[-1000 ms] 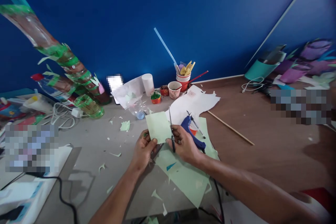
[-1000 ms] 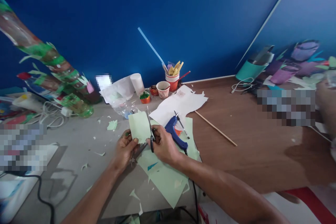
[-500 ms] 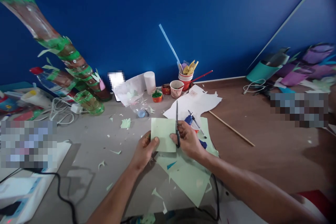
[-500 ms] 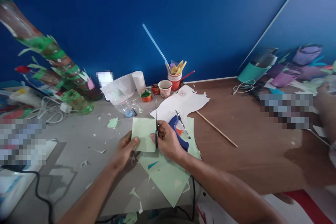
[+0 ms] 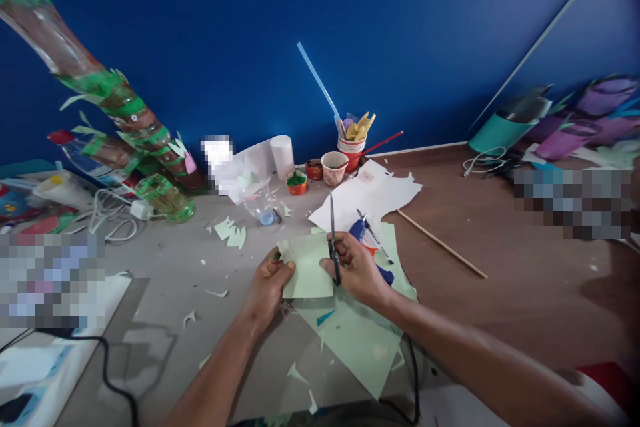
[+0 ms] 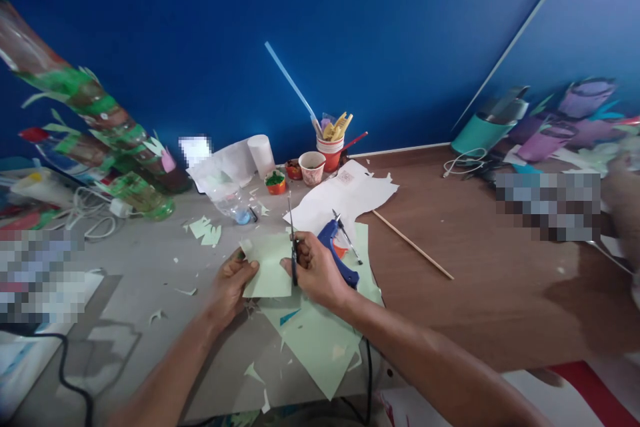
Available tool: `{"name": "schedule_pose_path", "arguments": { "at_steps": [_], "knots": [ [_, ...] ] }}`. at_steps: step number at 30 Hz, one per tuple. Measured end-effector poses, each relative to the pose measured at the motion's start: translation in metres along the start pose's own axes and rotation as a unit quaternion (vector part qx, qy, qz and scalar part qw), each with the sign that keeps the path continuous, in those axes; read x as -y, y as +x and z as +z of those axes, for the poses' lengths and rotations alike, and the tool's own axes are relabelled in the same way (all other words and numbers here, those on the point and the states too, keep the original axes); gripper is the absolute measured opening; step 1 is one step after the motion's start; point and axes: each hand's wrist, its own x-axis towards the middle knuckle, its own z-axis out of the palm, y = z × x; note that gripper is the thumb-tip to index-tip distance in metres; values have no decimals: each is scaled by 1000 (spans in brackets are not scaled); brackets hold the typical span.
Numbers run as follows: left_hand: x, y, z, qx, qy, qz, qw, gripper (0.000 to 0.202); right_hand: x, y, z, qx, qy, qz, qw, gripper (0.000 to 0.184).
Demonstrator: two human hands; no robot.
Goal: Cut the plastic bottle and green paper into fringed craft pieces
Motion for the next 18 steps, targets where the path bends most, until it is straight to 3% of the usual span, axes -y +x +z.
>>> {"name": "schedule_pose_path", "arguments": {
  "at_steps": [7, 13, 18],
  "knots": [
    [1, -3, 5, -25, -7, 7, 1000, 26, -2, -1, -2, -3, -51, -17, 999, 32],
    [-10, -5, 6, -1, -47, -44, 998, 19, 10, 4, -7, 44, 61, 28, 997, 37],
    [-7, -3, 0, -13, -25, -16, 999, 13, 14, 12, -13, -28, 116, 65, 991, 39]
  ]
}}
